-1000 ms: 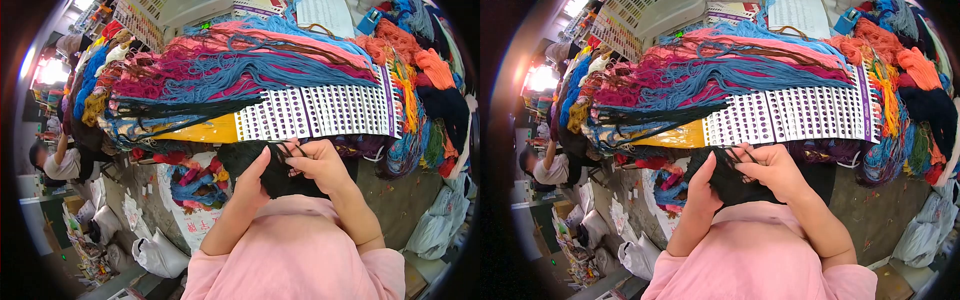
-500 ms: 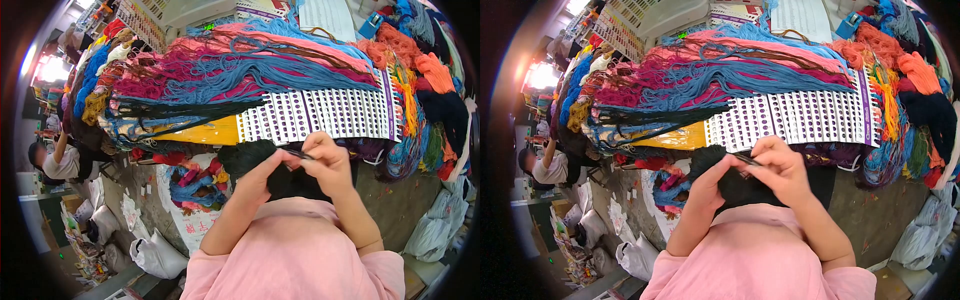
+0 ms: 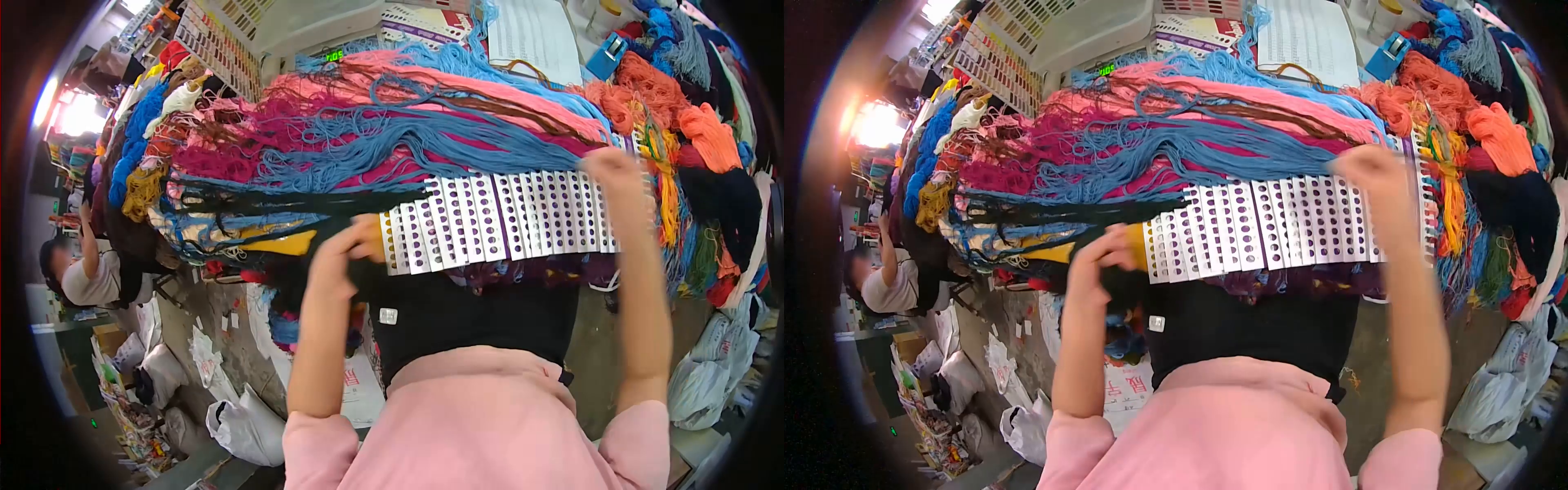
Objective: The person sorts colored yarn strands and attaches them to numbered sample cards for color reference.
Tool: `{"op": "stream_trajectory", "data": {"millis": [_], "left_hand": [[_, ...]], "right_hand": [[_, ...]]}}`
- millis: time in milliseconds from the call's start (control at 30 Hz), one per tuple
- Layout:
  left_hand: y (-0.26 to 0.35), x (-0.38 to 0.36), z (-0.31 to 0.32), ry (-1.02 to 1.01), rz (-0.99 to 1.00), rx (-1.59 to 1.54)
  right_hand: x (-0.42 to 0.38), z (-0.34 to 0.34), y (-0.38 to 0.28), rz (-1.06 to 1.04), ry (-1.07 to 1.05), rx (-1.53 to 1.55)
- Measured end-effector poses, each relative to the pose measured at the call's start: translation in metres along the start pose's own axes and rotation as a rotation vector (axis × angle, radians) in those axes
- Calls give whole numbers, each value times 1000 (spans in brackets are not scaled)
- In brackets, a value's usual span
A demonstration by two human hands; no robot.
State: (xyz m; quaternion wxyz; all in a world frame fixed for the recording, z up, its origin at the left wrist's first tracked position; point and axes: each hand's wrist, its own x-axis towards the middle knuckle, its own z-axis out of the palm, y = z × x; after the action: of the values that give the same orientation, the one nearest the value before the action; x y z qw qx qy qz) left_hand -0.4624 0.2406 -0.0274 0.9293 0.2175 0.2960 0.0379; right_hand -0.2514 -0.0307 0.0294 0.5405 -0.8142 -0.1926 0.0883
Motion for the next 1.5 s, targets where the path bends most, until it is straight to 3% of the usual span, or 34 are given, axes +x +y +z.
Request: {"op": "stream_trajectory", "data": {"millis": [33, 67, 133, 167, 200, 267, 300, 333, 500, 600, 733, 833, 867, 933, 1033, 1100, 1133, 1167, 1267, 1333, 1367, 1400, 1500], "left_hand": [[-11, 17, 21, 37, 11, 239], [-19, 31, 39, 76, 24, 477], [-34, 68, 35, 64, -62, 702], [-42, 74, 40, 162, -130, 771], [-48, 80, 43, 148, -165, 875], [-42, 72, 65, 243, -306, 1023], [-36, 65, 71, 170, -262, 1073], [-41, 70, 55, 90, -189, 1038], [-39, 71, 56, 122, -163, 811], [-52, 84, 42, 43, -249, 699], [-61, 90, 41, 132, -206, 761], [-47, 73, 36, 102, -87, 549], [-37, 64, 41, 77, -137, 248], [-26, 55, 26, -63, -202, 29], [-21, 58, 31, -204, -250, 152], [-32, 71, 34, 35, -416, 755], [-38, 76, 44, 159, -495, 1057], [-41, 76, 57, 168, -444, 1174], [-23, 59, 67, 407, -194, 1029], [20, 36, 38, 321, -110, 842], [44, 19, 39, 489, 2, 731], [83, 5, 7, 385, 59, 653], [147, -33, -11, 475, 386, 329]], "right_hand": [[3, 36, 13, 9, -105, 177], [2, 66, 14, 143, -227, 131], [-2, 119, 38, -136, -139, 12], [-6, 135, 37, -220, -97, -53], [-6, 142, 43, -403, -78, -270], [-8, 141, 44, -404, -81, -294], [-8, 139, 44, -438, -87, -296], [-8, 137, 45, -472, -90, -297], [-26, 141, 24, -491, -187, -470], [-18, 135, 30, -468, -241, -311], [-14, 137, 36, -383, -208, -175], [-18, 138, 38, -372, -158, -156], [-19, 138, 38, -377, -141, -157], [-19, 143, 50, -338, -165, -58], [-17, 142, 57, -203, -217, 281], [-17, 141, 51, -71, -176, 529], [-16, 142, 52, -129, -159, 426], [-14, 144, 54, -182, -137, 321], [-18, 145, 42, -200, -195, -91], [-20, 149, 42, -188, -216, -239], [-20, 150, 42, -190, -192, -249], [-20, 151, 41, -195, -170, -260], [-19, 155, 43, -247, -109, -298]]}}
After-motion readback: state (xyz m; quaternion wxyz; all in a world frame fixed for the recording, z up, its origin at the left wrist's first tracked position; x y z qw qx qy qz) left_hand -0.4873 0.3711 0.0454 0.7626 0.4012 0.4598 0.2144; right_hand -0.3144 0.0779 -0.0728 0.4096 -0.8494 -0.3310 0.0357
